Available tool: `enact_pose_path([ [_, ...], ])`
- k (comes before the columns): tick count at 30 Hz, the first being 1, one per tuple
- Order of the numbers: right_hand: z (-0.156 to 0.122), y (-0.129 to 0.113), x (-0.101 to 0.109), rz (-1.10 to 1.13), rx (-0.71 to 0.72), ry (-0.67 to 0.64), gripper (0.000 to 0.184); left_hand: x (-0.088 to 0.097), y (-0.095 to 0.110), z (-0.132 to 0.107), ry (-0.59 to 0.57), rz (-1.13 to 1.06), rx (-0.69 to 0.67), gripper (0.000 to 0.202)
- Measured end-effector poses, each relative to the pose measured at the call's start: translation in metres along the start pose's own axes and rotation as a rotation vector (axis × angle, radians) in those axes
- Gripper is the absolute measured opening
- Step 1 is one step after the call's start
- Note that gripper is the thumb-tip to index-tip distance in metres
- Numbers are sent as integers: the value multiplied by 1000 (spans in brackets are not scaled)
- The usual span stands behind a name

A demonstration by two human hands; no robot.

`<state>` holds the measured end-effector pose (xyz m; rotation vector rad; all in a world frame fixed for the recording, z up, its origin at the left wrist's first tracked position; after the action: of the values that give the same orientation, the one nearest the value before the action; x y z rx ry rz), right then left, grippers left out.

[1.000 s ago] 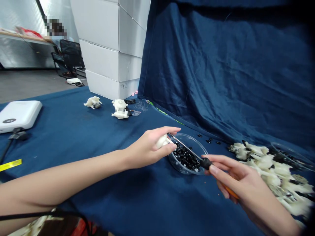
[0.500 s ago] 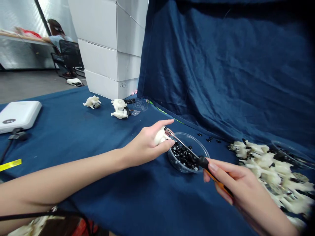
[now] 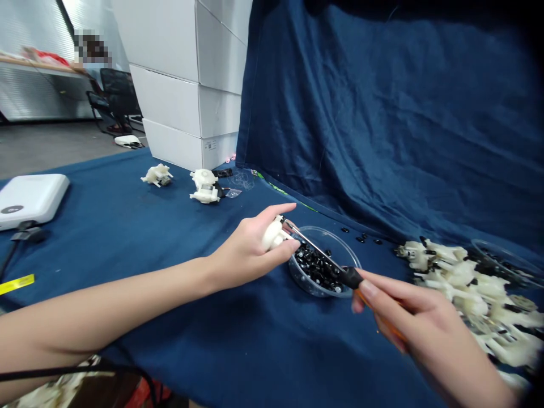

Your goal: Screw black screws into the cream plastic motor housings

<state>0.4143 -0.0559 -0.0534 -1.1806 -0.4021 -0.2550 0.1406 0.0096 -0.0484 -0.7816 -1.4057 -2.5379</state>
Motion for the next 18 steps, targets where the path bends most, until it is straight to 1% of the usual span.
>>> enact_pose_path([
  [1, 2, 4, 1, 123, -150, -79, 41, 0, 1, 0, -9, 9, -31, 65],
  [2, 4, 5, 4, 188, -234, -116, 46, 0, 3, 0, -6, 11, -45, 65],
  [3, 6, 6, 7, 192, -238, -110, 48, 0, 5, 1, 8, 5, -38, 64],
  [4, 8, 5, 11, 127, -163, -67, 48, 1, 7, 1, 27, -8, -12, 62],
  [5, 9, 2, 15, 9, -14, 0, 45, 1, 9, 1, 42, -22, 28, 60],
  [6, 8, -2, 16, -147, 168, 69, 40, 1, 10, 2, 48, -32, 73, 58],
  [7, 5, -6, 15, -322, 349, 132, 35, 1, 11, 1, 43, -35, 111, 57],
  [8, 1, -8, 13, -498, 500, 181, 36, 0, 12, 1, 31, -29, 133, 56],
  [9, -3, -9, 9, -654, 605, 216, 41, 0, 12, 0, 18, -16, 137, 56],
  [10, -6, -9, 5, -760, 662, 235, 47, 1, 12, 0, 11, 1, 126, 56],
  [11, -8, -8, 2, -795, 680, 232, 50, 1, 12, 0, 14, 21, 104, 57],
  [12, -9, -6, 0, -749, 658, 215, 48, 3, 12, -1, 20, 39, 71, 58],
  [13, -8, -4, 0, -632, 595, 182, 41, 4, 11, -1, 30, 57, 35, 58],
  [14, -6, -1, 0, -466, 477, 119, 32, 5, 11, -1, 37, 74, -5, 58],
  [15, -4, 4, 0, -281, 311, 35, 29, 7, 11, 0, 42, 90, -50, 58],
  [17, 1, 13, 0, 35, -49, -126, 41, 8, 13, 1, 47, 106, -130, 58],
  [18, 2, 16, 0, 117, -169, -171, 46, 9, 14, 1, 48, 98, -144, 58],
])
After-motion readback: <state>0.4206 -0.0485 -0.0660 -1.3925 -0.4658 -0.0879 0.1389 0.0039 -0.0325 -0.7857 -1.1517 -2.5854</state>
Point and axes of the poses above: each hand's wrist, its own z-axis towards the middle knuckle, its own x-axis out of the back of the hand, y = z × x, the point moved 3 cm from there along z, towards the middle knuckle, and after that the axes turned 11 degrees about z, right-handed, at the moved point
